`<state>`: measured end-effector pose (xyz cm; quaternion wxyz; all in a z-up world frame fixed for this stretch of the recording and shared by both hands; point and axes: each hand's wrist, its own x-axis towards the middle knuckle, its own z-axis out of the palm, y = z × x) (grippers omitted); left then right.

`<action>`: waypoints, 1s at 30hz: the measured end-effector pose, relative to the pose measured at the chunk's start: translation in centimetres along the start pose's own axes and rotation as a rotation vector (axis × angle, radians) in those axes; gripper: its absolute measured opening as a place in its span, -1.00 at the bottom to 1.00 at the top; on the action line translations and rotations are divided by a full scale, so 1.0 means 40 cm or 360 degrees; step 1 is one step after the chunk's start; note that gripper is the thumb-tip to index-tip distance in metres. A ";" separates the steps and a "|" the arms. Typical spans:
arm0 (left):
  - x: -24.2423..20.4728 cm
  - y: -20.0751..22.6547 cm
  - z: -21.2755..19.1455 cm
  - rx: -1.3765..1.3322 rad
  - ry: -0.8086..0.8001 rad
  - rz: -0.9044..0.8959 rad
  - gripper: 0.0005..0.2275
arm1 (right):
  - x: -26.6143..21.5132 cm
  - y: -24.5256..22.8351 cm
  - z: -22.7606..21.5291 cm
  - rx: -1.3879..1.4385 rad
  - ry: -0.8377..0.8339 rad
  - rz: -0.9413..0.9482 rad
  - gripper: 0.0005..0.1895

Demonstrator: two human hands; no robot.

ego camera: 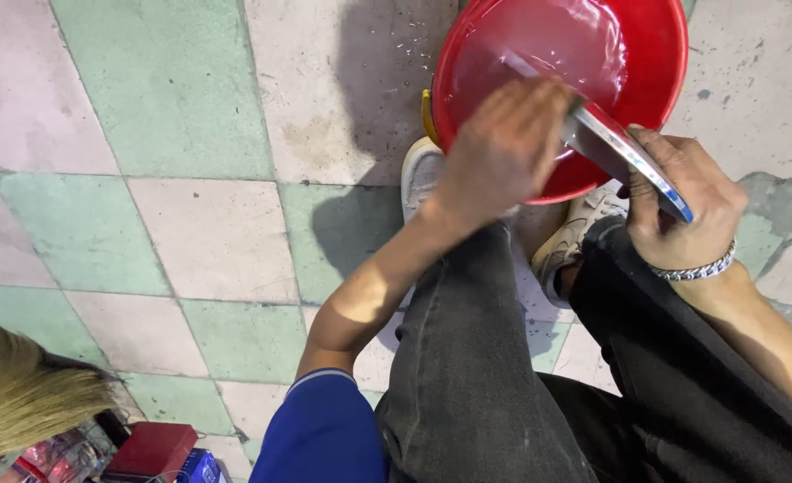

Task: Washing a motorcycle fairing in a bucket of water by hand

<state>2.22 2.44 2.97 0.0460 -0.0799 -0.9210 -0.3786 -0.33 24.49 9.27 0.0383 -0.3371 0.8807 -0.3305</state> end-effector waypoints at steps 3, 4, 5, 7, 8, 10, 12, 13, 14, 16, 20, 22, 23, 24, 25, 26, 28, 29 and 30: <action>-0.035 0.035 0.027 0.0049 -0.0005 0.0253 -0.49 | -0.009 0.012 0.010 -0.0043 0.0021 -0.0021 -0.70; -0.035 0.027 0.027 0.0121 -0.0045 0.0332 -0.45 | -0.016 0.024 0.015 -0.0039 0.0037 -0.0052 -0.64; -0.036 0.020 0.026 0.0192 -0.0085 0.0412 -0.40 | -0.023 0.035 0.020 -0.0035 0.0052 -0.0083 -0.56; -0.026 -0.032 0.028 0.0240 -0.0123 0.0151 -0.42 | -0.007 0.012 0.011 -0.0003 0.0037 -0.0055 -0.65; -0.020 -0.056 0.032 0.0275 -0.0165 -0.0109 -0.43 | -0.002 0.002 0.004 0.0024 0.0018 -0.0017 -0.71; -0.014 -0.010 0.014 0.0199 -0.0059 -0.0009 -0.45 | -0.001 0.000 0.003 0.0014 0.0020 0.0001 -0.72; -0.021 0.032 0.003 0.0120 0.0045 0.0088 -0.47 | 0.002 0.000 0.004 0.0004 0.0018 0.0022 -0.73; -0.031 0.052 0.000 0.0138 0.0064 0.0243 -0.53 | 0.005 0.001 0.006 -0.0014 0.0041 -0.0044 -0.75; -0.042 0.070 -0.007 0.0166 0.0084 0.0393 -0.52 | 0.011 0.000 0.011 -0.0024 0.0065 -0.0117 -0.76; -0.021 0.005 0.005 0.0121 0.0066 0.0317 -0.58 | 0.006 -0.004 0.006 -0.0003 0.0035 -0.0058 -0.75; 0.015 -0.009 -0.009 0.0059 -0.0024 -0.0114 -0.71 | -0.001 -0.003 0.005 -0.0013 0.0022 0.0004 -0.74; -0.013 0.044 0.003 0.0032 0.0013 0.0100 -0.67 | -0.001 0.006 0.009 -0.0014 0.0038 -0.0029 -0.74; -0.029 0.071 0.008 0.0006 0.0052 0.0313 -0.59 | -0.003 0.009 0.011 -0.0012 0.0055 -0.0063 -0.74; -0.024 0.055 0.010 0.0006 0.0049 0.0310 -0.59 | -0.001 0.010 0.009 -0.0008 0.0053 -0.0061 -0.74; -0.020 0.040 0.010 -0.0047 0.0054 0.0380 -0.64 | 0.000 0.010 0.008 0.0007 0.0054 -0.0082 -0.76; -0.015 0.023 0.007 -0.0093 0.0064 0.0450 -0.68 | 0.006 0.010 0.010 0.0025 0.0059 -0.0111 -0.77; -0.007 -0.018 0.023 -0.0012 0.0045 0.0185 -0.65 | 0.001 0.010 0.011 -0.0007 0.0038 -0.0087 -0.75; 0.000 -0.037 0.035 0.0059 0.0024 -0.0077 -0.51 | -0.003 0.012 0.008 -0.0047 0.0016 -0.0055 -0.73; 0.010 0.010 -0.011 0.0057 0.0026 -0.0077 -0.51 | 0.001 0.008 0.006 -0.0049 0.0016 -0.0056 -0.73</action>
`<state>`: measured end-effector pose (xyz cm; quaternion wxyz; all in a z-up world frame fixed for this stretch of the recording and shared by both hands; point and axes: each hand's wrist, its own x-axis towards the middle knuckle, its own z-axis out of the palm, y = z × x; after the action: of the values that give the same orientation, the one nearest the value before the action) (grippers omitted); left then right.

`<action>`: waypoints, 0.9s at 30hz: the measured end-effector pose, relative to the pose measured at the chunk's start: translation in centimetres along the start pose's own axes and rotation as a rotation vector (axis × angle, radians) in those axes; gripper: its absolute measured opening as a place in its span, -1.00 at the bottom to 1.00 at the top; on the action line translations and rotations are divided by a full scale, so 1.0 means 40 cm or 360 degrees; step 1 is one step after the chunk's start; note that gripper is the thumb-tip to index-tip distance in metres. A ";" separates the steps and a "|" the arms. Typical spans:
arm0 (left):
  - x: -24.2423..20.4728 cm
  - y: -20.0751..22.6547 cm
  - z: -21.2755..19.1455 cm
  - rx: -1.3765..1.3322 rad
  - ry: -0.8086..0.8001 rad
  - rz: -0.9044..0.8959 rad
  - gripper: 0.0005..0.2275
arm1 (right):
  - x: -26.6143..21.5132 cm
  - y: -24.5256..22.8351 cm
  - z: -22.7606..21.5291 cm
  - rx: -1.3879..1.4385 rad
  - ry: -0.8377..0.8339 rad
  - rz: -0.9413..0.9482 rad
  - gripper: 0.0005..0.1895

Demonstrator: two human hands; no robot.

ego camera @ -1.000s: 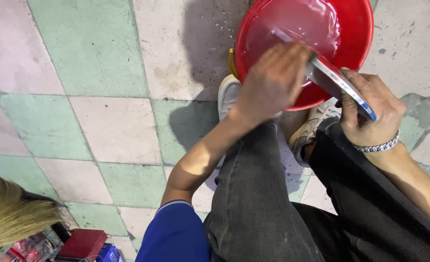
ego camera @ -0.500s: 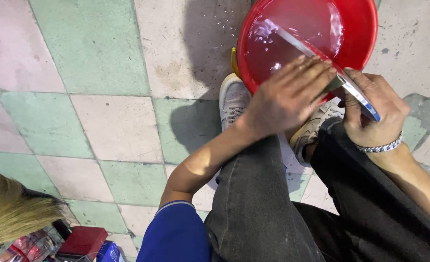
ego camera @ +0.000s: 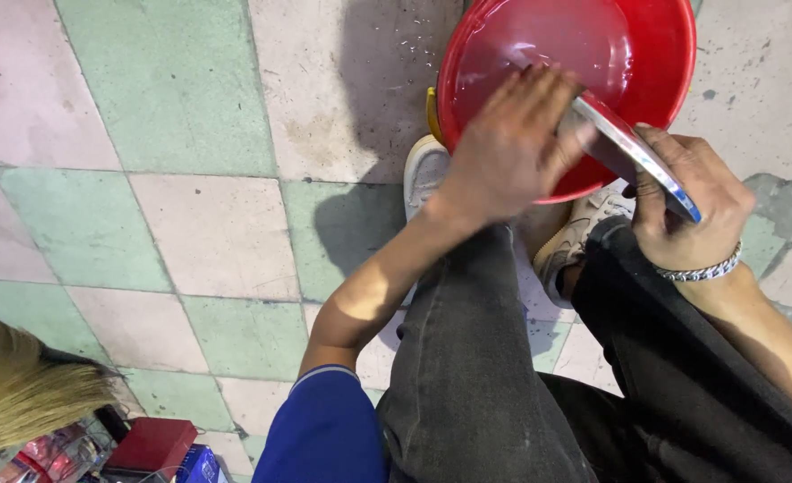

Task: Washing a motorcycle fairing in a bucket of water by hand

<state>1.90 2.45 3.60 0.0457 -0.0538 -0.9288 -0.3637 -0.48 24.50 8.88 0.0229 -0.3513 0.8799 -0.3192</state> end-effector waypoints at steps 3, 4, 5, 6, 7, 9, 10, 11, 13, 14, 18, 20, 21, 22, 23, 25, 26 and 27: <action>0.012 0.100 -0.097 0.0935 -0.0995 0.0259 -0.22 | -0.006 0.002 -0.001 0.0055 0.0018 0.0022 -0.75; 0.011 0.105 -0.107 0.0847 -0.1005 0.0320 -0.27 | -0.011 0.014 0.006 0.0033 0.0038 -0.0006 -0.76; 0.009 0.111 -0.117 0.0758 -0.1016 0.0380 -0.31 | -0.017 0.023 0.013 0.0012 0.0059 -0.0034 -0.76; 0.009 0.077 -0.093 0.0765 -0.1014 0.0374 -0.31 | -0.010 0.013 0.011 0.0017 0.0061 -0.0040 -0.76; 0.009 0.044 -0.069 0.0526 -0.0999 0.0034 -0.27 | -0.004 0.003 0.008 0.0066 0.0031 -0.0001 -0.75; 0.016 0.030 -0.052 0.0274 -0.0959 -0.0294 -0.17 | -0.002 -0.007 -0.004 0.0102 -0.0003 0.0041 -0.74; 0.022 0.044 -0.064 0.0270 -0.1018 -0.0294 -0.18 | -0.001 -0.008 -0.003 0.0110 -0.0001 0.0048 -0.74; 0.029 0.057 -0.076 0.0266 -0.1078 -0.0295 -0.19 | 0.001 -0.008 -0.002 0.0118 0.0001 0.0054 -0.74; 0.001 0.115 -0.095 0.0426 -0.1018 -0.0027 -0.29 | -0.002 -0.005 -0.002 0.0092 0.0011 0.0045 -0.74; -0.013 0.141 -0.109 0.0601 -0.0942 0.0233 -0.36 | 0.000 -0.004 0.004 0.0079 0.0030 0.0022 -0.73; 0.034 0.069 -0.083 0.0293 -0.1109 0.0016 -0.22 | -0.010 0.012 0.009 0.0000 0.0015 -0.0007 -0.75; 0.050 0.033 -0.035 0.0325 -0.1068 -0.0316 -0.31 | -0.009 0.018 0.011 0.0047 0.0037 -0.0019 -0.77; 0.046 0.070 -0.072 0.0325 -0.1065 -0.0315 -0.31 | -0.007 0.014 0.011 0.0045 0.0037 -0.0022 -0.77; 0.040 0.107 -0.109 0.0252 -0.1074 -0.0205 -0.34 | -0.007 0.008 0.011 0.0046 0.0039 -0.0024 -0.75; 0.035 0.144 -0.145 0.0179 -0.1081 -0.0095 -0.36 | -0.007 0.002 0.010 0.0047 0.0041 -0.0025 -0.70; 0.025 0.145 -0.135 0.0230 -0.1089 0.0017 -0.38 | -0.014 0.002 0.008 0.0031 0.0030 0.0005 -0.70; 0.019 0.142 -0.134 0.0292 -0.1092 0.0117 -0.40 | -0.012 0.002 0.012 0.0027 0.0020 0.0024 -0.69; 0.022 0.107 -0.102 0.0297 -0.1091 0.0109 -0.40 | -0.009 -0.002 0.009 0.0034 0.0019 0.0019 -0.69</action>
<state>1.78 2.85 9.57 -0.2518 -0.1994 -0.9171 -0.2363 -0.08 24.49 8.55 0.0233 -0.3438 0.8786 -0.3307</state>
